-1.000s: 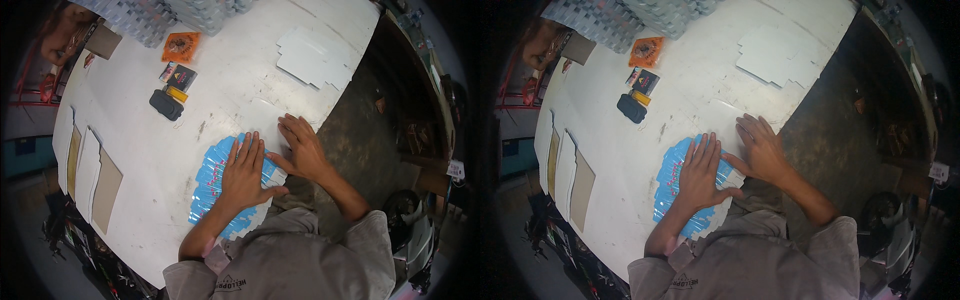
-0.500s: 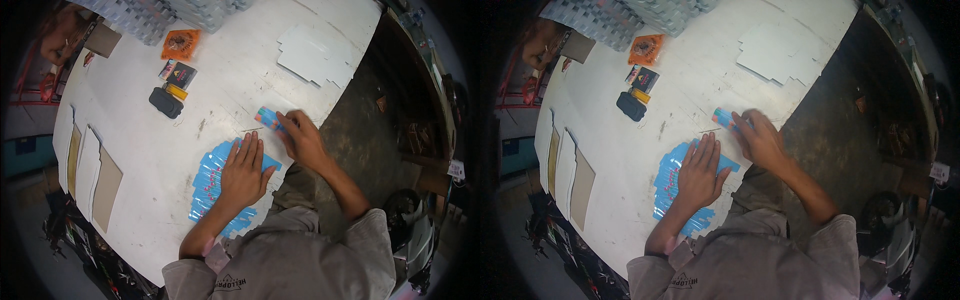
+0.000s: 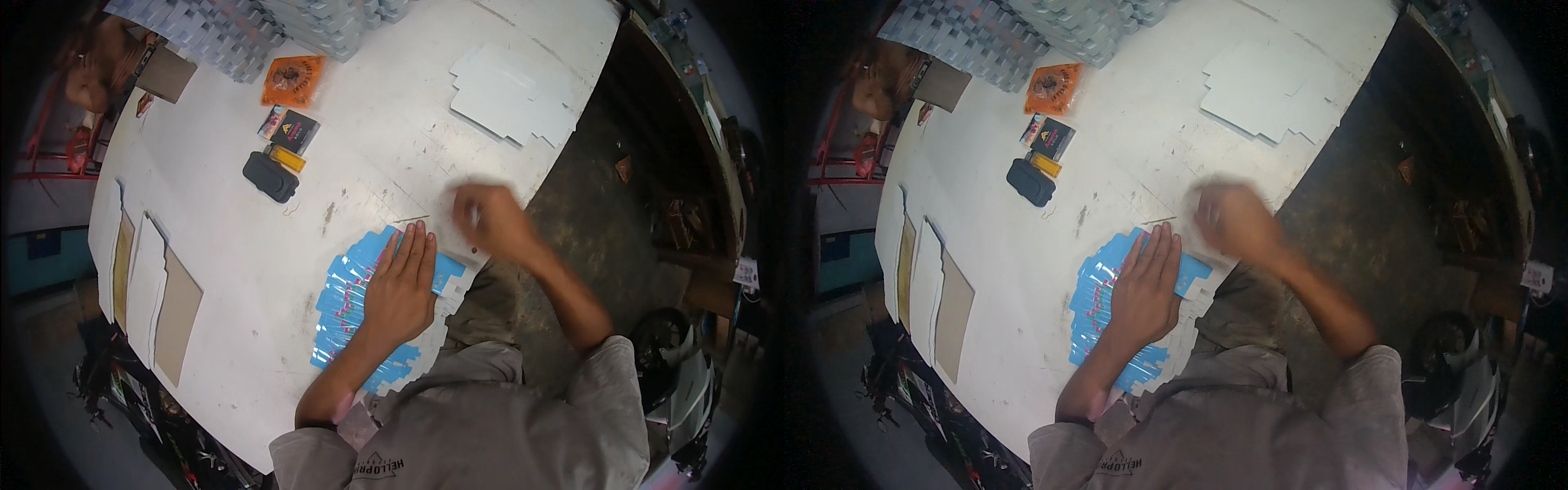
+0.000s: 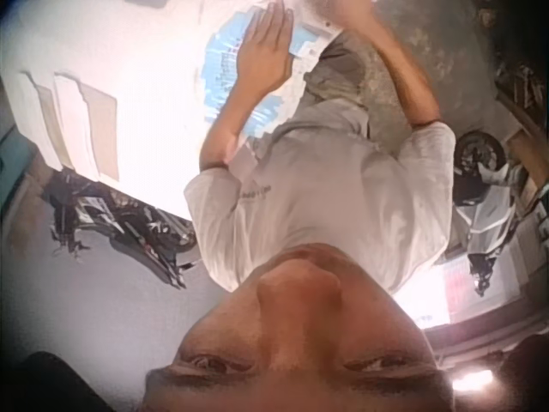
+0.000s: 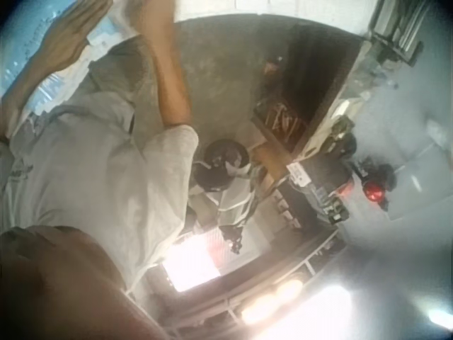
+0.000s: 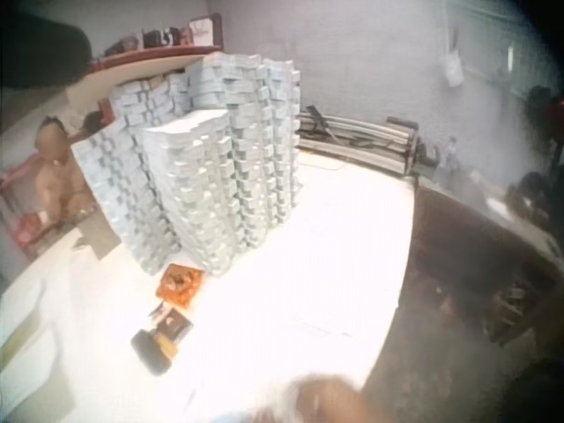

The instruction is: The person applies glue to small blue paper sheets and stacks them one by one on a table. They then gather the stack, align the edges, and place the bundle into a plastic bag.

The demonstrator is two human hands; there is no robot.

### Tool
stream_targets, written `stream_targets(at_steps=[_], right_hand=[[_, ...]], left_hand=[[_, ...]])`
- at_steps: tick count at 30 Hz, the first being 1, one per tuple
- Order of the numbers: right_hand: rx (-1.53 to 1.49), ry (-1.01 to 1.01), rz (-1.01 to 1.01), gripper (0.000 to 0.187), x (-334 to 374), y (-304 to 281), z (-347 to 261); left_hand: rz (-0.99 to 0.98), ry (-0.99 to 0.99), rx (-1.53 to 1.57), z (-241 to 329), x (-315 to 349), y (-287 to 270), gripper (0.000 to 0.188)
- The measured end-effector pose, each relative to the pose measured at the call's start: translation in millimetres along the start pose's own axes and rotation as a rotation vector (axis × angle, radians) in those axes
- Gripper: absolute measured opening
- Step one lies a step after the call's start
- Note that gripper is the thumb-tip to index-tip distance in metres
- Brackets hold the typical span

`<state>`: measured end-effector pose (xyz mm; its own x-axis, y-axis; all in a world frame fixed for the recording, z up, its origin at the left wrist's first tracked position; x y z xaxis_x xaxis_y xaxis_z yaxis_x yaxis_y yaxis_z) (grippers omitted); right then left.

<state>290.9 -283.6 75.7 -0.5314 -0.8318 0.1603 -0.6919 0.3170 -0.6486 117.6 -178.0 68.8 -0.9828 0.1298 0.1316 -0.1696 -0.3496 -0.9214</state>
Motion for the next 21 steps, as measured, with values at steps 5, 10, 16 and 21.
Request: stream_targets(at_steps=[5,10,16,21], right_hand=[[0.591,-0.292,0.516,0.061,-43,-60,57],[0.371,-0.32,0.198,0.047,0,-10,3],[0.649,-0.228,0.231,0.046,14,23,-12],[-0.205,0.017,-0.17,0.044,27,29,-35]], left_hand=[[0.033,-0.013,0.139,8,-1,-20,0.088],[0.081,-0.019,0.161,2,-2,-11,0.077],[0.095,-0.09,0.157,3,-7,-9,0.06],[0.118,-0.153,-0.071,11,-1,-10,0.064]])
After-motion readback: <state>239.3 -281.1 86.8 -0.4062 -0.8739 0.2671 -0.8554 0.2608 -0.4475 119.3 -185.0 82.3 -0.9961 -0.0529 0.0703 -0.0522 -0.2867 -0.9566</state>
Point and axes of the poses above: each hand's wrist, its own x-axis away from the middle knuckle, its own y-axis out of the palm, z = x × y, the point moved 4 cm from there along -x, towards the middle knuckle, and after that the axes turned 7 degrees about -z, right-handed, at the moved point
